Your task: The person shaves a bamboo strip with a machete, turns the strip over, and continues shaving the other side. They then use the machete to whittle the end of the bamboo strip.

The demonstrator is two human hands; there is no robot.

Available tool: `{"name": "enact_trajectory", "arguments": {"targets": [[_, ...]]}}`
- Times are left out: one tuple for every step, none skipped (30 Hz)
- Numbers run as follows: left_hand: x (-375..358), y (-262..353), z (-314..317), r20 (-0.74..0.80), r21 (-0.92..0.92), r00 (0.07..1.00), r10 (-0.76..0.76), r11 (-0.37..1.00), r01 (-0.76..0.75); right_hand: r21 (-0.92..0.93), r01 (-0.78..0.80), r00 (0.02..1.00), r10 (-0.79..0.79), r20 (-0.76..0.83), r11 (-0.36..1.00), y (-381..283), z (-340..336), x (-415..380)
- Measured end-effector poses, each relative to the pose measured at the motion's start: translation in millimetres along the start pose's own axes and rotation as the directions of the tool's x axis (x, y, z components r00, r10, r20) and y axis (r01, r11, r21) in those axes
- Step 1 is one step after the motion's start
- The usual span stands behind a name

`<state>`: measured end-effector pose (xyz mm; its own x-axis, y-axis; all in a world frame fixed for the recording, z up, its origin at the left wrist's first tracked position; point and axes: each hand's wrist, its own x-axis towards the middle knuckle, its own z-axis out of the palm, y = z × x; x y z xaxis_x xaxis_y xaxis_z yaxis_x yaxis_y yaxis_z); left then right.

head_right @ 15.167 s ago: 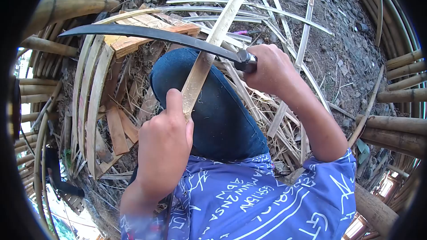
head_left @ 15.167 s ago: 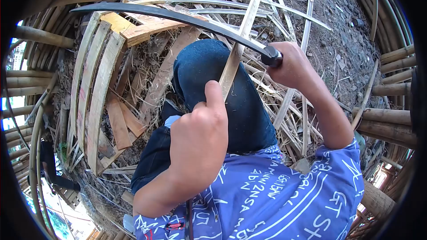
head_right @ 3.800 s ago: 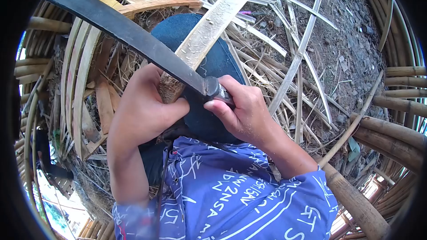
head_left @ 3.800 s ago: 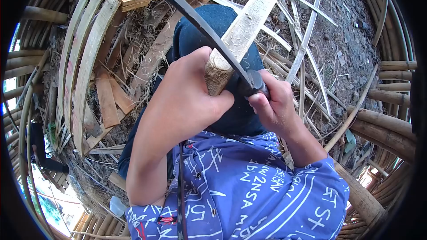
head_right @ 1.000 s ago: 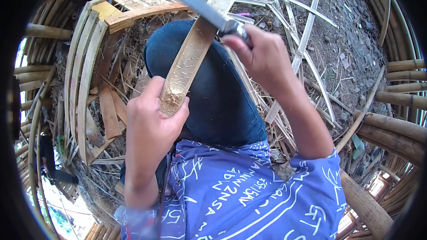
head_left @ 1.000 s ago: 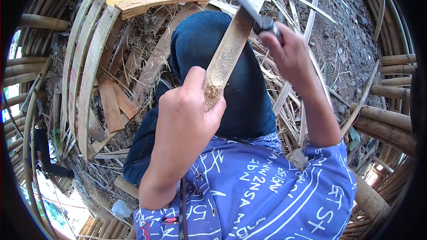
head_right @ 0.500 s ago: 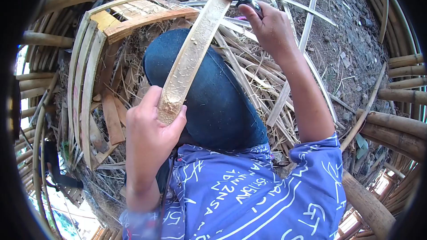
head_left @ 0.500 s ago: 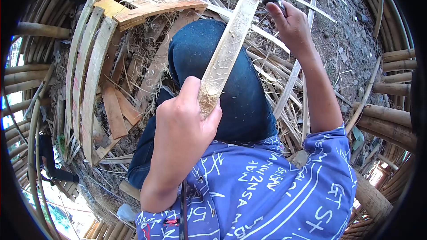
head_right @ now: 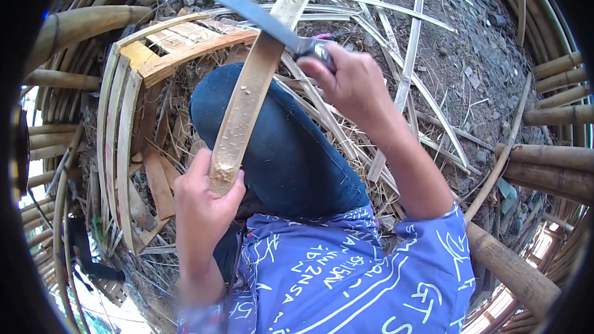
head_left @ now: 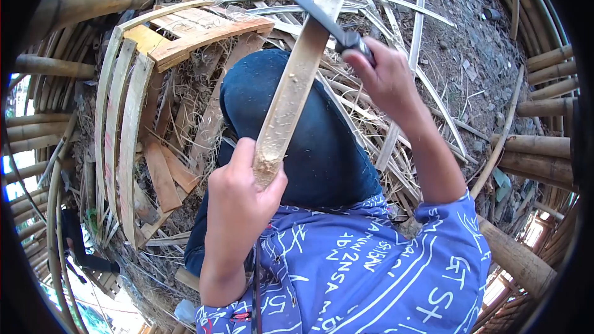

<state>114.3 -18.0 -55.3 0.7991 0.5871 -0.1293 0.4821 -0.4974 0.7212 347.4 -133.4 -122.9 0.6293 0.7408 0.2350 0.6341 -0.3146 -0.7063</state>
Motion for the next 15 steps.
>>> {"name": "enact_trajectory", "arguments": {"targets": [[-4.1,-0.7,-2.6,0.003,0.001,1.0,0.009,1.0,-0.009,-0.015,-0.095,0.995,0.096,0.029,0.995,5.9,-4.3,7.8],[-9.2,-1.7,-6.0,0.022,0.006,1.0,-0.007,1.0,0.007,-0.099,-0.119,0.993,0.121,0.007,0.988,20.2,-5.3,17.3],[-14.7,-2.7,-9.6,0.038,0.012,0.999,-0.024,1.0,0.024,-0.107,-0.173,0.985,0.173,-0.014,0.979,29.9,-8.1,25.7],[-20.8,-3.2,-12.4,0.052,0.018,0.998,-0.045,0.999,0.044,-0.113,-0.224,0.975,0.222,-0.031,0.968,39.1,-10.9,32.9],[-26.7,-2.9,-13.9,0.035,-0.003,0.999,-0.024,1.0,0.024,-0.106,-0.24,0.97,0.234,-0.059,0.965,56.9,-11.4,38.2],[-31.8,-4.2,-15.8,0.021,-0.001,1.0,-0.023,1.0,0.023,-0.096,-0.252,0.966,0.245,-0.084,0.963,70.7,-12.7,42.0],[-36.9,-6.3,-17.3,0.034,-0.003,0.999,-0.012,1.0,0.012,-0.084,-0.236,0.969,0.228,-0.099,0.968,66.3,-18.0,40.8],[-41.6,-7.9,-18.4,0.048,-0.005,0.999,-0.003,1.0,0.003,-0.078,-0.225,0.97,0.216,-0.114,0.971,73.8,-18.1,38.4],[-45.6,-9.0,-21.0,0.08,0.003,0.996,-0.031,1.0,0.031,-0.086,-0.214,0.972,0.203,-0.119,0.973,71.6,-18.6,36.8],[-49.8,-11.4,-22.1,0.077,0.001,0.996,-0.034,0.999,0.035,-0.097,-0.209,0.972,0.196,-0.125,0.973,68.4,-19.9,32.3],[-53.2,-14.4,-22.4,0.075,0.013,0.997,-0.031,0.999,0.03,-0.1,-0.211,0.972,0.198,-0.125,0.972,64.1,-20.6,28.1],[-55.5,-16.9,-22.2,0.076,0.027,0.997,-0.024,0.999,0.022,-0.04,-0.265,0.961,0.261,-0.091,0.963,58.0,-19.8,24.2],[-57.1,-18.9,-22.0,0.081,0.027,0.997,-0.019,1.0,0.016,0.021,-0.32,0.946,0.32,-0.054,0.947,50.2,-18.6,19.5],[-58.4,-20.8,-22.0,0.079,0.028,0.996,-0.03,0.999,0.028,0.021,-0.323,0.944,0.324,-0.059,0.946,38.9,-17.4,12.5],[-59.0,-22.6,-21.8,0.076,0.031,0.996,-0.042,0.999,0.04,0.09,-0.311,0.95,0.311,0.011,0.946,24.0,-15.7,4.0]]}}
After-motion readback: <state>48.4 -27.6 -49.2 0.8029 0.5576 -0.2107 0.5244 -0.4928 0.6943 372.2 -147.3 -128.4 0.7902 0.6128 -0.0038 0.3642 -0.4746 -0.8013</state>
